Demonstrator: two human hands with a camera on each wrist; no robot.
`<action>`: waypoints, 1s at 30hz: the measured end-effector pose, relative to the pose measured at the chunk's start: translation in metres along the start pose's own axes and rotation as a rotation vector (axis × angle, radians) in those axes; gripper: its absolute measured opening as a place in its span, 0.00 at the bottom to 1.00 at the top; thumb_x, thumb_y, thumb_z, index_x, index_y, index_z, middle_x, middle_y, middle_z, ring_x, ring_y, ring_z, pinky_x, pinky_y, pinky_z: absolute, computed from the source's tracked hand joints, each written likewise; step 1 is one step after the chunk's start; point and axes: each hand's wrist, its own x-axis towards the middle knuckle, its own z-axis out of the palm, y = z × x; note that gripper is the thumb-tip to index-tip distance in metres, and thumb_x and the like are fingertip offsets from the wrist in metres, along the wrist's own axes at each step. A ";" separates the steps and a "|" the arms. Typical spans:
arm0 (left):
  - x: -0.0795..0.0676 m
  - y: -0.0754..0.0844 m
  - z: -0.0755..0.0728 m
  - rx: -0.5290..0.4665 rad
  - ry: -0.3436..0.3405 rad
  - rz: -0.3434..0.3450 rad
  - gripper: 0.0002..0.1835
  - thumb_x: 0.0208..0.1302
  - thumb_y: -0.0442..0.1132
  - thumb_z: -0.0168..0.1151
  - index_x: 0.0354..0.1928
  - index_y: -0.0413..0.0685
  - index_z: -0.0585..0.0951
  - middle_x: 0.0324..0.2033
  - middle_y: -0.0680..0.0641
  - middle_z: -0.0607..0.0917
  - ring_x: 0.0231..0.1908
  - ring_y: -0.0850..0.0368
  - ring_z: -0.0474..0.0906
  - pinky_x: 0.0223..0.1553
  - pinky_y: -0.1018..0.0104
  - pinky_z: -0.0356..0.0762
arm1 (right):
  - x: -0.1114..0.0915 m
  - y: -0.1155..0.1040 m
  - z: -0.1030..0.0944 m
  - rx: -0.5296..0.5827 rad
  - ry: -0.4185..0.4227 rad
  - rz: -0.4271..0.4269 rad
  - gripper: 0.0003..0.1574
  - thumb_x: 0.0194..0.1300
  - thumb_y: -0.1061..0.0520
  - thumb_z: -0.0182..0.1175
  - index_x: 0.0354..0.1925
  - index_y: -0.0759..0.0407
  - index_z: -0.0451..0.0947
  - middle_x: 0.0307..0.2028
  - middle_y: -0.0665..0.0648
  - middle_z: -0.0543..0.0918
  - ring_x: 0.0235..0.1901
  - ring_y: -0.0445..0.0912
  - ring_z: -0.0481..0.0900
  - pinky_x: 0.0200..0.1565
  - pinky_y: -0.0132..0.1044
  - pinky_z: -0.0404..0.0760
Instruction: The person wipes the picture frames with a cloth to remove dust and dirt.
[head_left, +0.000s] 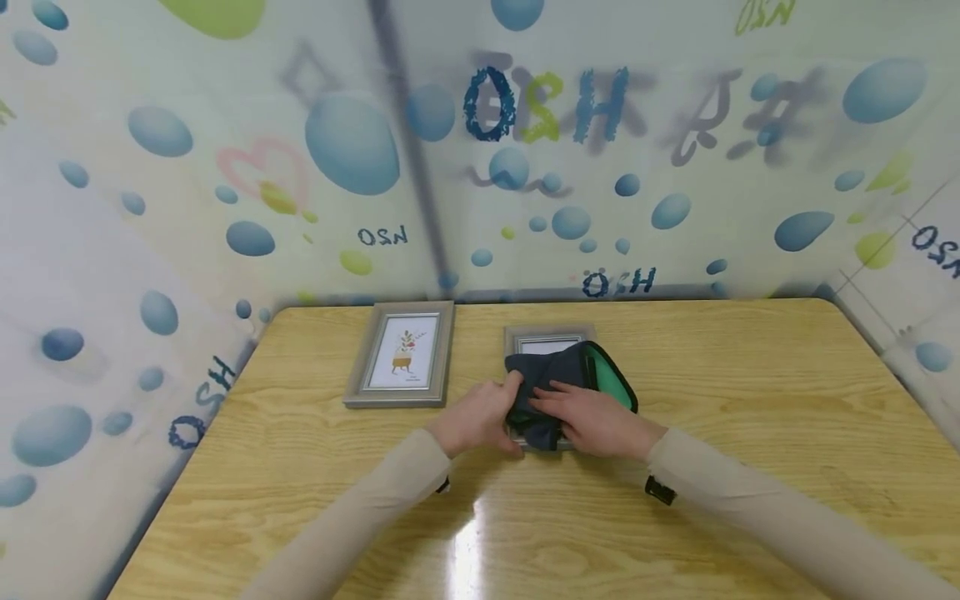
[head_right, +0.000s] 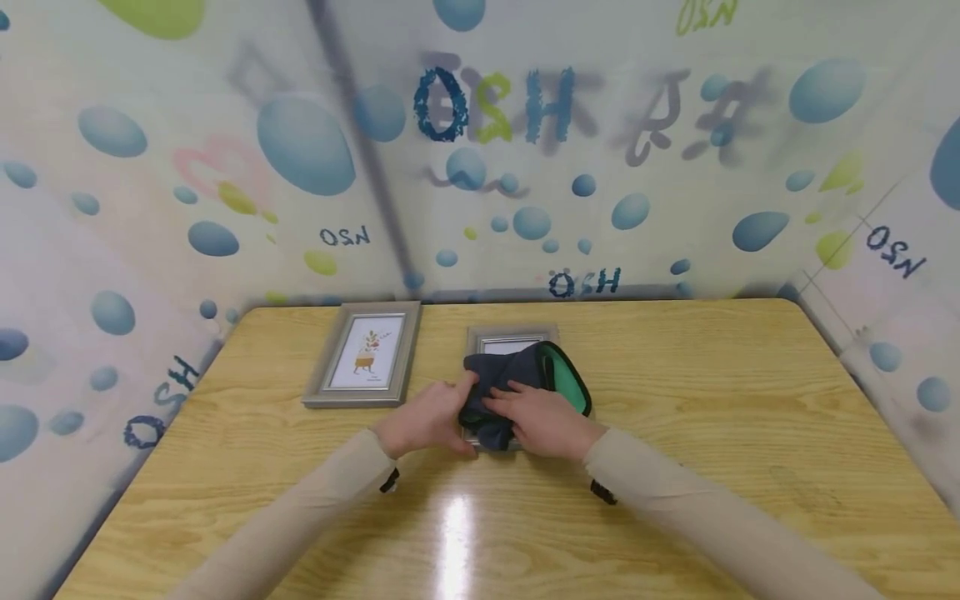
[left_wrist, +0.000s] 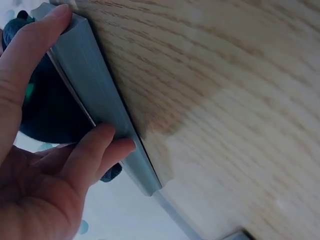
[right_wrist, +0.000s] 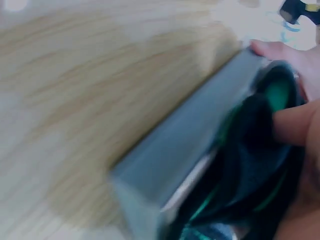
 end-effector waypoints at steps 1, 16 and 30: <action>0.000 0.000 0.000 0.001 0.002 -0.004 0.42 0.36 0.45 0.83 0.49 0.41 0.65 0.33 0.40 0.83 0.33 0.52 0.82 0.35 0.65 0.80 | -0.001 0.000 0.001 -0.029 -0.011 -0.011 0.28 0.64 0.69 0.58 0.63 0.64 0.72 0.62 0.65 0.72 0.60 0.63 0.69 0.55 0.52 0.74; -0.002 0.008 -0.002 0.038 -0.044 -0.070 0.44 0.37 0.45 0.83 0.52 0.37 0.65 0.23 0.48 0.77 0.24 0.55 0.77 0.30 0.67 0.79 | -0.029 -0.018 -0.023 -0.400 -0.189 0.207 0.24 0.61 0.62 0.65 0.57 0.58 0.78 0.57 0.63 0.78 0.56 0.61 0.74 0.48 0.50 0.79; -0.003 0.008 0.000 0.077 0.006 -0.003 0.41 0.38 0.43 0.83 0.49 0.37 0.66 0.27 0.43 0.81 0.28 0.52 0.81 0.31 0.67 0.80 | -0.033 -0.014 -0.011 -0.313 -0.076 0.042 0.29 0.60 0.65 0.65 0.61 0.56 0.75 0.59 0.60 0.76 0.57 0.58 0.75 0.49 0.48 0.79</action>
